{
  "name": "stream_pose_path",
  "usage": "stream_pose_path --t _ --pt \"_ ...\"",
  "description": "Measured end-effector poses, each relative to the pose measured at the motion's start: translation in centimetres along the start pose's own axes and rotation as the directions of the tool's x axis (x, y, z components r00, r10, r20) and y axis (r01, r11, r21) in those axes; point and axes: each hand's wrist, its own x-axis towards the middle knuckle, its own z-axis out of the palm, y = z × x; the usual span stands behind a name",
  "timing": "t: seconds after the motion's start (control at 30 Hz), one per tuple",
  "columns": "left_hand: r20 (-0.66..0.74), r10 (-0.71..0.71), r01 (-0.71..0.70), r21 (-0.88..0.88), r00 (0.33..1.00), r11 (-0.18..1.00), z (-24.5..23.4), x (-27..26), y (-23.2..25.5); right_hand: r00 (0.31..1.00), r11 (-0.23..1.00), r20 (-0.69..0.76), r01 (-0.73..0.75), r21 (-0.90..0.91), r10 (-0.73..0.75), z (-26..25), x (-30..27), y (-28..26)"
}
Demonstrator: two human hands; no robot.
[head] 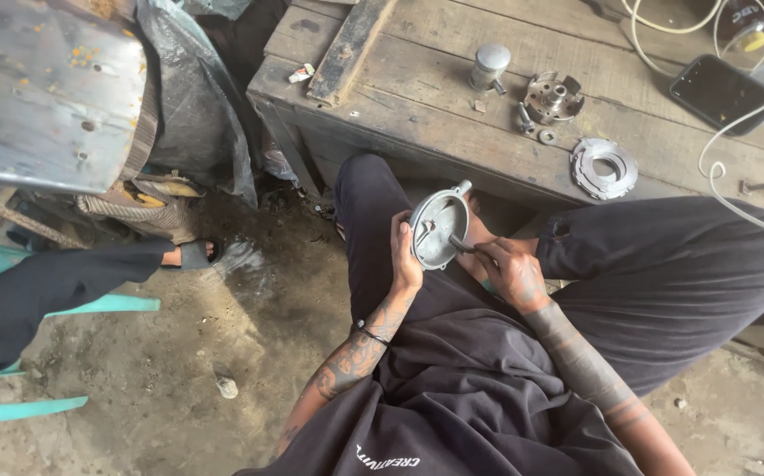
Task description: The person sits cross-legged and cleans a silver mechanical housing using a small brush. They scrub the interior and exterior surfaces of the part, rotating it to reach different areas. Other mechanical components, a phone, and a power bank are visible on the wooden workbench nearby.
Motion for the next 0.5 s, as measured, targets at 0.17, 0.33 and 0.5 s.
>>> stream_pose_path --t 0.17,0.33,0.5 --pt "0.008 -0.007 0.006 0.021 1.0 1.0 -0.6 0.1 -0.7 0.993 0.993 0.109 0.033 0.116 -0.046 0.6 -0.9 -1.4" --pt "0.0 -0.002 0.002 0.016 1.0 1.0 -0.1 -0.1 0.1 0.998 0.999 0.05 -0.044 0.004 0.044 0.0 -0.3 -0.3" --pt "-0.004 -0.016 0.017 0.038 1.0 0.999 -0.5 -0.1 -0.7 0.991 0.98 0.114 0.04 0.194 -0.063 -0.2 -1.0 -2.7"
